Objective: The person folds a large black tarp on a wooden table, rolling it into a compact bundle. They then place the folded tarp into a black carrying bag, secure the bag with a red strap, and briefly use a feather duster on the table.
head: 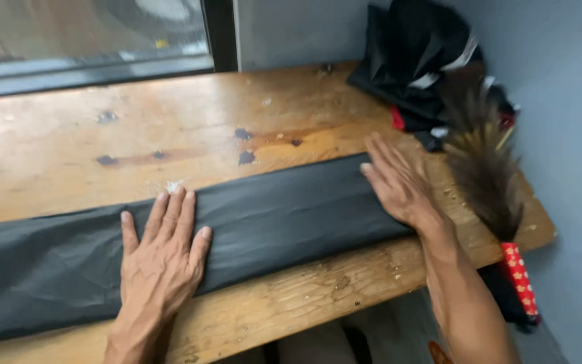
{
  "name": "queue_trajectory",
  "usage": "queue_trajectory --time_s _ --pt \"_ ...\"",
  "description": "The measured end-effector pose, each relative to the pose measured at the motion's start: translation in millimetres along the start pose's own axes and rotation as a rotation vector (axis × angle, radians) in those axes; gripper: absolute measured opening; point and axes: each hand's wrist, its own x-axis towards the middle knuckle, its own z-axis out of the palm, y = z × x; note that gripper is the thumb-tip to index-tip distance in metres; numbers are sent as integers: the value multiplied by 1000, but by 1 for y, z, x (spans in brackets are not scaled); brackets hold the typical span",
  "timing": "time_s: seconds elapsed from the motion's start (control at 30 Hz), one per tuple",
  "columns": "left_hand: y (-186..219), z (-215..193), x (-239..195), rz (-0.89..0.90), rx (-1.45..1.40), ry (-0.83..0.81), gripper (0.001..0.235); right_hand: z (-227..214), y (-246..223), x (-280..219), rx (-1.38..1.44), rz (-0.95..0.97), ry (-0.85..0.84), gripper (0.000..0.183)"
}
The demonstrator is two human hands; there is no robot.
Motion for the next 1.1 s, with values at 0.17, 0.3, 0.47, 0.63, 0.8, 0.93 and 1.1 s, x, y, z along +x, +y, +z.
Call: queue_trajectory --time_s 0.17,0.3,0.47,0.63,0.8,0.93,1.1 --pt "3 4 -2 -17 59 99 64 0 27 -6 -152 -5 121 66" --pt "4 1 -2 -5 9 157 62 12 2 -10 -445 -249 713 64" --pt "3 6 -4 4 -7 139 61 84 -143 -44 167 -696 455 58" --pt "-11 19 -4 120 185 258 72 104 -227 -68 261 -675 -162 103" --pt "4 -21 1 -48 -113 -101 62 117 -175 -35 -22 -708 230 84" --pt "8 -22 0 -59 -79 -116 61 93 -99 -6 -108 -592 262 90" --pt "9 -15 2 -103 -73 -184 62 46 -39 -3 -188 -455 122 90"
